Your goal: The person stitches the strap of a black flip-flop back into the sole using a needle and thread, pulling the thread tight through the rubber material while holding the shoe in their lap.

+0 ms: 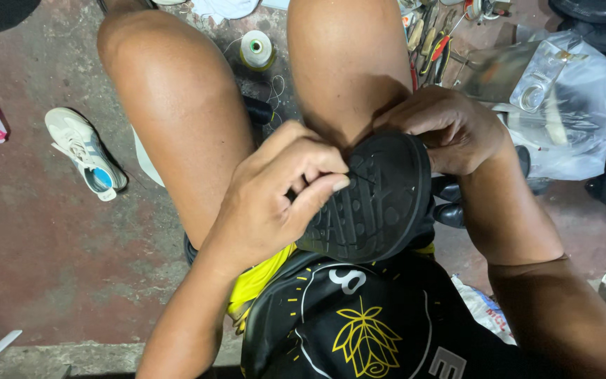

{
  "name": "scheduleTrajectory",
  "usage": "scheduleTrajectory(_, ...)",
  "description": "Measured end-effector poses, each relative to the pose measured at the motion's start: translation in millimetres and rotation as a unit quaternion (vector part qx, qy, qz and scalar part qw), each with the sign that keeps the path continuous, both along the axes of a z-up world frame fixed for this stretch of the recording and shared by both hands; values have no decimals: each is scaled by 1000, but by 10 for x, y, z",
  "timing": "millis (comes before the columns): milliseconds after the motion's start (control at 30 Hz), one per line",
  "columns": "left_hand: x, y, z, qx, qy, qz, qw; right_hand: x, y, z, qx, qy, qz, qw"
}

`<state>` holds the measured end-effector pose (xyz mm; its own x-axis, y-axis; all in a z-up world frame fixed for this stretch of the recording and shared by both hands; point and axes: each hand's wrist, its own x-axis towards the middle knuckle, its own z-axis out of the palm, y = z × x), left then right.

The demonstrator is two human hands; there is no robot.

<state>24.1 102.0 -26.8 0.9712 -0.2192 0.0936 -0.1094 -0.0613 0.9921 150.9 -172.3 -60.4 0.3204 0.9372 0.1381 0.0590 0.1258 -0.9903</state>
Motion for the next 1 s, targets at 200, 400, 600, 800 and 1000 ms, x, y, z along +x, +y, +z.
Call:
scheduleTrajectory(200,160,13,17,72,-78,-42,993,73,21,-54,-4,-6,20,1000)
scheduleTrajectory(400,203,57,23,48,-76,-91,992,66,64,-15,-9,-30,16,999)
scheduleTrajectory(600,100,4,96,-4,93,-64,994,46,41,-13,2,-13,27,1000)
scheduleTrajectory(800,51,191,147,55,24,-56,997,26,16,-9,-12,-6,21,1000)
scheduleTrajectory(1000,-70,372,227,106,43,-59,992,-84,36,14,-40,-13,-32,999)
